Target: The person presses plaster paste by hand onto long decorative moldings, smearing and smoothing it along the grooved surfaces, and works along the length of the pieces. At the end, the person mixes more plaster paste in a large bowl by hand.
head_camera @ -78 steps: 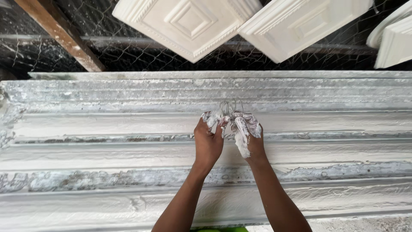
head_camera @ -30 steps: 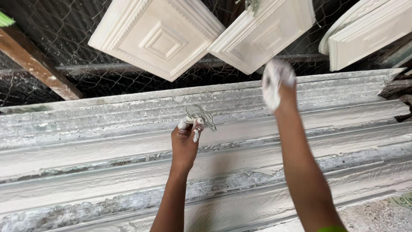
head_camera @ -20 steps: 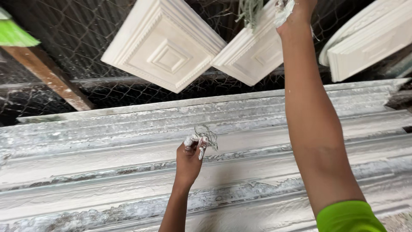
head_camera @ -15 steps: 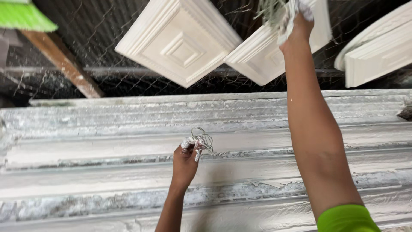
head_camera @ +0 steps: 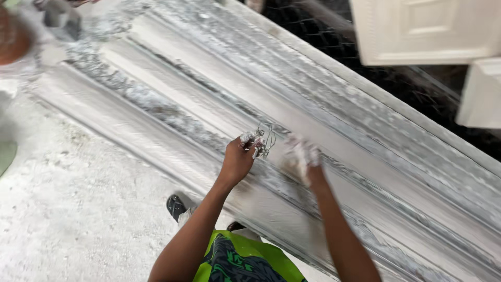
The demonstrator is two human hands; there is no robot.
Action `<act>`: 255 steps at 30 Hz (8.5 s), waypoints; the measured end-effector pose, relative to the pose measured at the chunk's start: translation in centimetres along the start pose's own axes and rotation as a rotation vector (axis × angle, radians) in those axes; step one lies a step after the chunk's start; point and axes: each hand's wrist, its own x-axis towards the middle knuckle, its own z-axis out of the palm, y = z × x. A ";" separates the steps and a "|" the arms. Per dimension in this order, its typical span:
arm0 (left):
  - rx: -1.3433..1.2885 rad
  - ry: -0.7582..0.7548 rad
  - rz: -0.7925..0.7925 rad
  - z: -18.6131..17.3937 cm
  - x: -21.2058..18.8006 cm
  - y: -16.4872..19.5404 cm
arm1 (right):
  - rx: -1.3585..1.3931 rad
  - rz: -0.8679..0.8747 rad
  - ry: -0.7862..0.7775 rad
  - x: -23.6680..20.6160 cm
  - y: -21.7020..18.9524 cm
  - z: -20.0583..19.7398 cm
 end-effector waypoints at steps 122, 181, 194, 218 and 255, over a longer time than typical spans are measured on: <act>0.372 0.152 -0.244 -68.0 19.6 -16.4 | -1.704 0.144 -0.609 27.2 15.9 78.0; 1.108 -0.220 0.595 -70.7 15.9 -17.8 | -0.888 0.099 0.133 25.1 17.0 72.6; 1.059 -0.281 0.598 -68.0 14.8 -17.0 | -0.931 0.172 0.179 24.6 17.3 72.8; 0.948 -0.447 0.380 -59.2 14.0 -15.3 | -1.194 0.159 -0.008 16.6 13.2 66.1; 1.203 -0.130 0.210 -61.3 16.2 -12.7 | -1.625 0.420 0.381 -10.2 11.2 25.9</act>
